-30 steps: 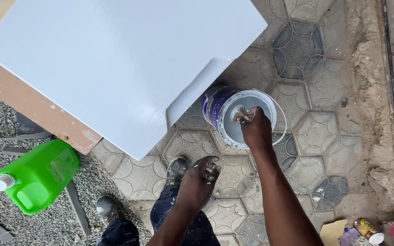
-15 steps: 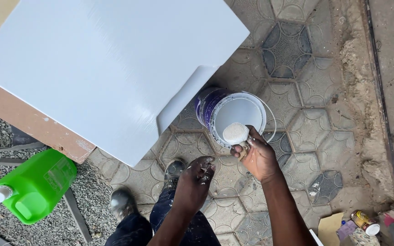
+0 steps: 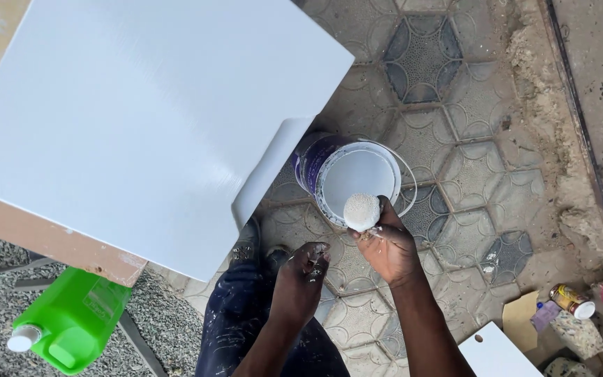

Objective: The person applies white paint to a rectangular wooden board using a sponge, repeatedly dipping the sponge into a bucket of paint. The person also pours liquid from a green container into the paint bucket and stirs the mixture with a stick.

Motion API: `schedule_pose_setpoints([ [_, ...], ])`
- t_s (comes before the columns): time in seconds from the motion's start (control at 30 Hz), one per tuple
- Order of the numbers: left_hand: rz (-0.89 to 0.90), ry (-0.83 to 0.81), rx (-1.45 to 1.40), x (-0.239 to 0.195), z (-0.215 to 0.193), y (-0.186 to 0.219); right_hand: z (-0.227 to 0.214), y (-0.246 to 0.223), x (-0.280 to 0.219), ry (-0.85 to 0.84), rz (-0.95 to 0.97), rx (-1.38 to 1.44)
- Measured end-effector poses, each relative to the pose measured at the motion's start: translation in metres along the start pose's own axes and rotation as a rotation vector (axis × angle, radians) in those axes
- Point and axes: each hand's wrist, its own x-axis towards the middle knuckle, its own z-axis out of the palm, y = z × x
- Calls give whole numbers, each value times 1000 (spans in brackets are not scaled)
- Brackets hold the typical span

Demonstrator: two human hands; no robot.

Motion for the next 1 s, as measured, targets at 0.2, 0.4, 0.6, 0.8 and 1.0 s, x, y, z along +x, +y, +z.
schedule_pose_setpoints([
  [0.2,48,-3,37,20,-16,14,-3,3,4,119,-28,-109],
  [0.4,47,-9,66,34,-24,13,7,5,18,170,7,-262],
  [0.6,98,-17,88,42,-27,9,26,-4,61,617,44,-1226],
  [0.8,80,9,129,57,-24,-6,-57,27,141,558,-195,-1819],
  [1.0,95,50,161,61,-27,-11,-92,40,176,486,-163,-2033],
])
